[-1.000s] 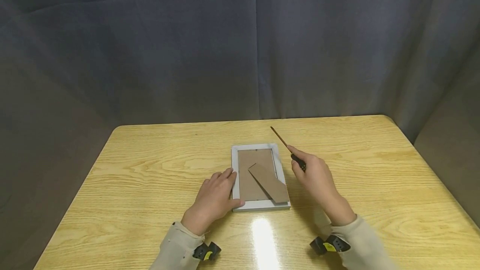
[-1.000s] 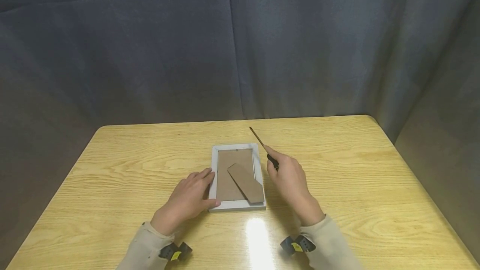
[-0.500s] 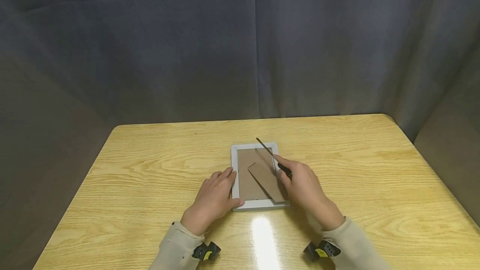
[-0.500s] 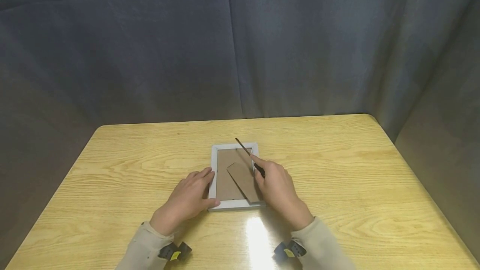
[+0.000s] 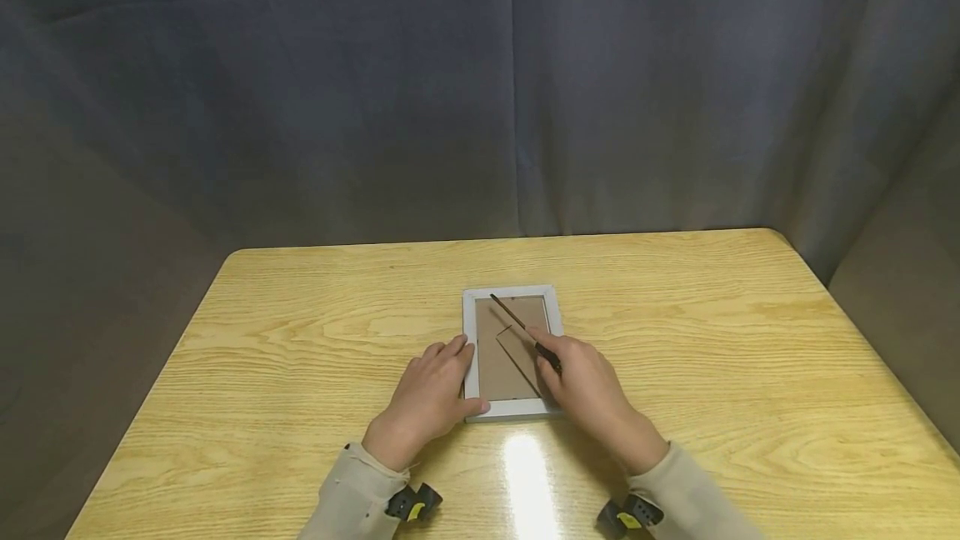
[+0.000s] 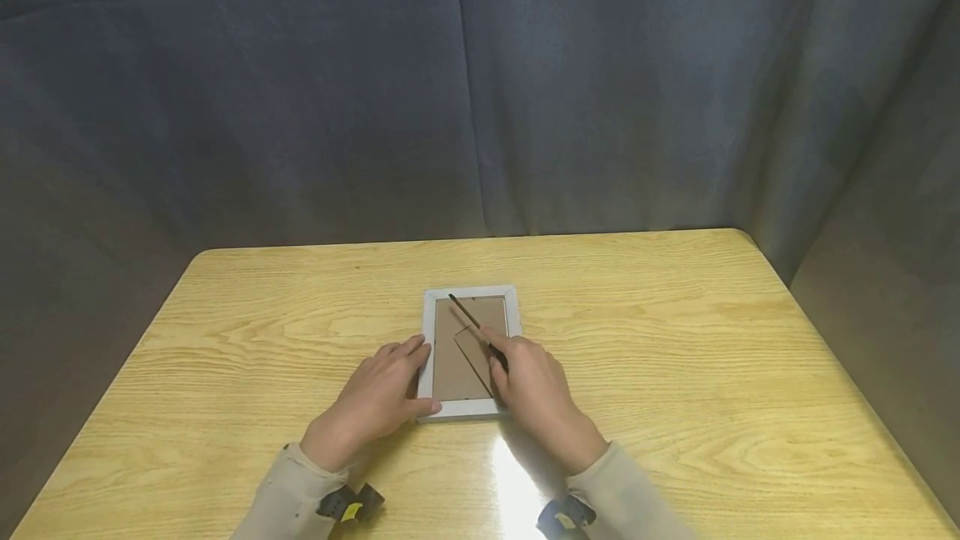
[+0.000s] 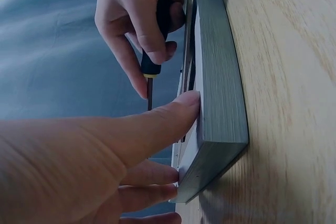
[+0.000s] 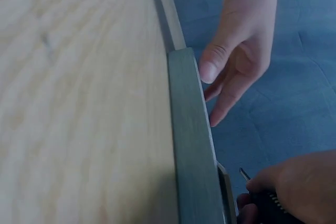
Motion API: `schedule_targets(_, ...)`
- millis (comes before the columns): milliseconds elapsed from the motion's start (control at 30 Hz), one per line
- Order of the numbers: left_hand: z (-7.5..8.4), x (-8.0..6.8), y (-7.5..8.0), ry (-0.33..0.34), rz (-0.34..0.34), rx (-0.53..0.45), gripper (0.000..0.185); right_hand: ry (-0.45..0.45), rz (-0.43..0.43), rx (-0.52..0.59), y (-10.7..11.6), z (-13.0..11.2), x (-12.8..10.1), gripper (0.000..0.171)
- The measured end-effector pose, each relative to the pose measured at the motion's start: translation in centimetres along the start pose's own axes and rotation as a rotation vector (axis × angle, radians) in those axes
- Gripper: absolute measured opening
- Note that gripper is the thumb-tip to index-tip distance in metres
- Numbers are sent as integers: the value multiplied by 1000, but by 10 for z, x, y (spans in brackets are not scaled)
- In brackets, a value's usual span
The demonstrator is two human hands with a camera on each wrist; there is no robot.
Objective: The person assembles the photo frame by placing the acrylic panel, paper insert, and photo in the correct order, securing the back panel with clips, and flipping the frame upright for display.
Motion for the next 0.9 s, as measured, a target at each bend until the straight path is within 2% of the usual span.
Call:
schedule_targets(433, -1, 0, -1, -3, -8, 2, 82, -20, 22, 16, -4, 1, 2, 43)
schedule_targets(633, -1, -1, -1, 3, -12, -10, 82, -47, 36, -11, 2, 3, 7, 43)
schedule_targets(900, 1, -1, 0, 3, -14, -17, 82, -76, 14, -35, 9, 5, 9, 42)
Point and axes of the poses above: each hand's wrist, its own x-axis towards the middle knuckle, its own y-axis out of the back of the hand, z = x × y, the point moved 2 cm from there along x, towards the middle knuckle, and after that the axes turned 12 degrees about -y, right-handed, at the moved point
